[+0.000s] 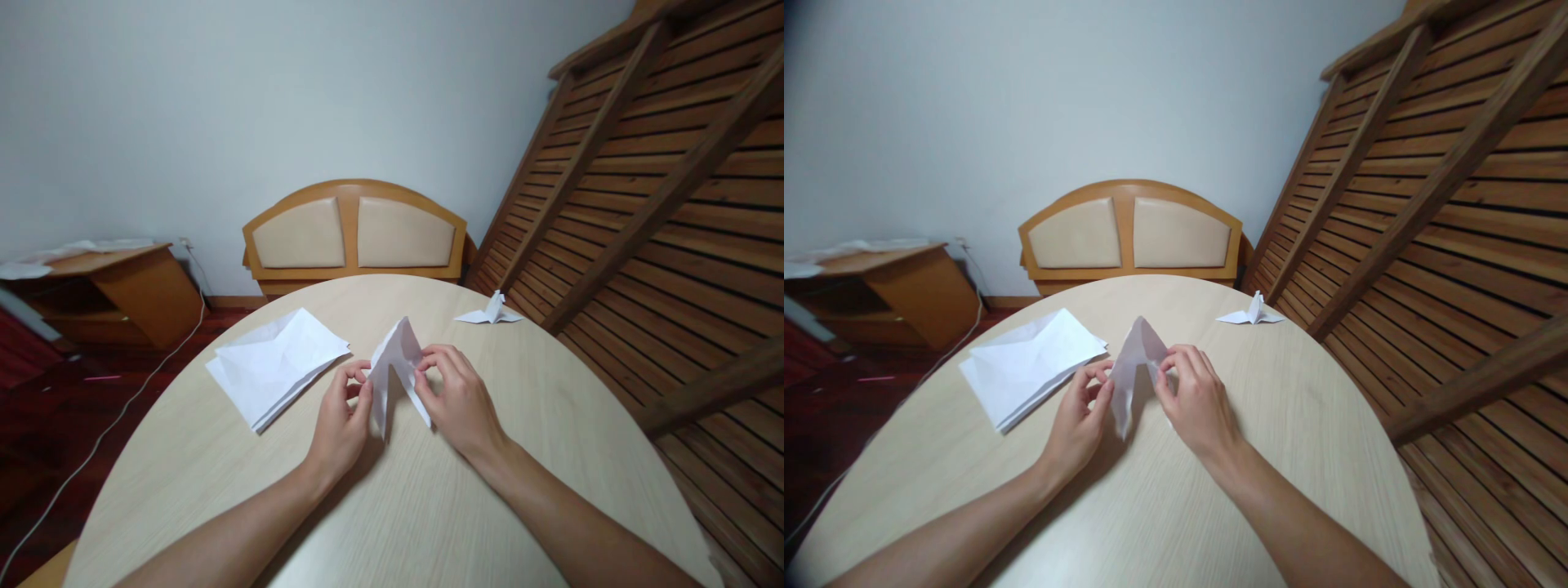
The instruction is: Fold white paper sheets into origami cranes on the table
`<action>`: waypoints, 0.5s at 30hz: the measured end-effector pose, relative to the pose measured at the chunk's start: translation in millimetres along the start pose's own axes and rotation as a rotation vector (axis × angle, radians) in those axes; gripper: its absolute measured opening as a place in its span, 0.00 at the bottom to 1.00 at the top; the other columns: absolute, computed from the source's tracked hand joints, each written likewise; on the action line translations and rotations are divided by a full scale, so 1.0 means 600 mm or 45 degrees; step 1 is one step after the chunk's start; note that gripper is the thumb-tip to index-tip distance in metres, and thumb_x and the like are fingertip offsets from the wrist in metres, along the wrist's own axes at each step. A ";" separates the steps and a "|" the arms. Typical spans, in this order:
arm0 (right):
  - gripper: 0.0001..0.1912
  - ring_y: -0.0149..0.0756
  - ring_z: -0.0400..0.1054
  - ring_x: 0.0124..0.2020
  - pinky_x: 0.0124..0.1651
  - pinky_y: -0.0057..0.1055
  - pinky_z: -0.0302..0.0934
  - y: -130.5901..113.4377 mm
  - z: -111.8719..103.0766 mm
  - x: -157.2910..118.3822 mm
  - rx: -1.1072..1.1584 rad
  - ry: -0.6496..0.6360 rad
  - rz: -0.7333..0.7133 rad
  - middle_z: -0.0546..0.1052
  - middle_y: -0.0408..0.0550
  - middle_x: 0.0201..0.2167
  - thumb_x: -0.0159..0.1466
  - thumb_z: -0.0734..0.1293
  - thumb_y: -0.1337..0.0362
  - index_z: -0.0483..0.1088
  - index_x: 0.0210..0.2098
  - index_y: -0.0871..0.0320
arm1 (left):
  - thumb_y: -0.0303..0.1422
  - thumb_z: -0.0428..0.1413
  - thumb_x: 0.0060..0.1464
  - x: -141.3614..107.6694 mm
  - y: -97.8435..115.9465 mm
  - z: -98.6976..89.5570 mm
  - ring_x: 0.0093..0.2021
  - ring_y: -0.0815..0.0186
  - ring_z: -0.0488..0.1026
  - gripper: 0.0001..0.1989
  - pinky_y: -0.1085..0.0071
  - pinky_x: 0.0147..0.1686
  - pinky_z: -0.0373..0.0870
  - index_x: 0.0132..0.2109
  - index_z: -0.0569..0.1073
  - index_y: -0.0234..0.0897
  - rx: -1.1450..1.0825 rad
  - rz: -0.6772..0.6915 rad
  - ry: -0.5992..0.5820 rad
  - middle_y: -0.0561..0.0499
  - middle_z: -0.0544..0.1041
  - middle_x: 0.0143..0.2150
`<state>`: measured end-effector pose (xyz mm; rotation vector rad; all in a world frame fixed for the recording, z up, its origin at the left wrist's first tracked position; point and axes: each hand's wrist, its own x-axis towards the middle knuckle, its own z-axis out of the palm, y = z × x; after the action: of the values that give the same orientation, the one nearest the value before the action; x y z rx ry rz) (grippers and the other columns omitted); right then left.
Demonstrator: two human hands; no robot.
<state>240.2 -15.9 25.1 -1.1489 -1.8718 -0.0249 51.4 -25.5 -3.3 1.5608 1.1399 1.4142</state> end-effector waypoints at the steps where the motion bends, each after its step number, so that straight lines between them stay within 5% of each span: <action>1: 0.04 0.44 0.72 0.49 0.51 0.44 0.67 0.002 -0.001 0.000 0.019 0.016 0.002 0.76 0.51 0.44 0.66 0.63 0.70 0.65 0.37 0.54 | 0.37 0.51 0.65 0.001 -0.001 0.000 0.47 0.63 0.73 0.07 0.69 0.40 0.70 0.39 0.63 0.40 -0.008 0.021 0.021 0.45 0.72 0.55; 8: 0.05 0.40 0.75 0.52 0.50 0.40 0.71 0.007 -0.008 -0.003 0.164 0.178 -0.014 0.79 0.52 0.52 0.71 0.61 0.69 0.63 0.45 0.53 | 0.36 0.49 0.66 0.016 0.000 -0.010 0.39 0.65 0.71 0.05 0.69 0.39 0.68 0.41 0.63 0.41 0.032 0.050 0.268 0.49 0.72 0.41; 15: 0.08 0.40 0.79 0.41 0.43 0.38 0.73 0.023 -0.034 0.007 0.012 0.430 -0.157 0.82 0.48 0.41 0.69 0.64 0.69 0.66 0.46 0.52 | 0.35 0.52 0.63 0.045 0.014 -0.033 0.37 0.64 0.70 0.04 0.70 0.37 0.67 0.42 0.65 0.40 0.189 0.212 0.523 0.51 0.70 0.37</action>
<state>263.5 -13.9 34.1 -0.9544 -1.6353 -0.2637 33.2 -3.9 16.3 1.5358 1.4049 1.8583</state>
